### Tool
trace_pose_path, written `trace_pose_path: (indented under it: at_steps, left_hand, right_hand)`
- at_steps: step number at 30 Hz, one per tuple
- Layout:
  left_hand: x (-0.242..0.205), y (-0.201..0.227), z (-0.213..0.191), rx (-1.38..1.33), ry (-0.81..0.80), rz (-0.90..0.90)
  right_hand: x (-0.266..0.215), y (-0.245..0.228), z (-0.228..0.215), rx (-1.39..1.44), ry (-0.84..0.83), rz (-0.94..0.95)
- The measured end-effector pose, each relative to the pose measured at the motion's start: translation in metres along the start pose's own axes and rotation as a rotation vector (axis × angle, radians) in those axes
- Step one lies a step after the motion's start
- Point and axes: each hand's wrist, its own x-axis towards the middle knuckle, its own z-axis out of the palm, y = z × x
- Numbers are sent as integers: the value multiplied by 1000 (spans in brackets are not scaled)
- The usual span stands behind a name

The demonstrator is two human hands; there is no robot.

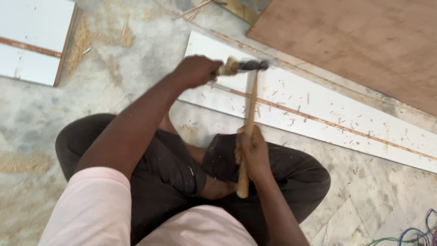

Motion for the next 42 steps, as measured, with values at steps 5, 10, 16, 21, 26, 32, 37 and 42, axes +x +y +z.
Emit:
trace_pose_path:
  at_steps: [5,10,16,21,26,32,37,42]
  left_hand:
    - [2,20,76,313,2,97]
    - [-3,20,93,352,18,31]
    - [-20,-33,-2,13,138,-338]
    - [-35,-19,-67,-214,234,-315]
    - [-24,11,-48,-419,185,-234]
    - [-33,11,-40,-304,90,-277]
    - [-35,-2,-37,-383,155,-229]
    - [-35,-8,-36,-423,172,-233]
  right_hand:
    - [3,4,-26,192,94,189]
    - [-2,29,-53,289,204,104]
    - [-5,53,-62,255,132,231]
    - [4,53,-58,248,124,213]
    - [2,52,-56,208,112,225]
    - [5,55,-53,191,123,226]
    - [5,57,-54,205,93,205]
    - [7,59,-53,197,100,209]
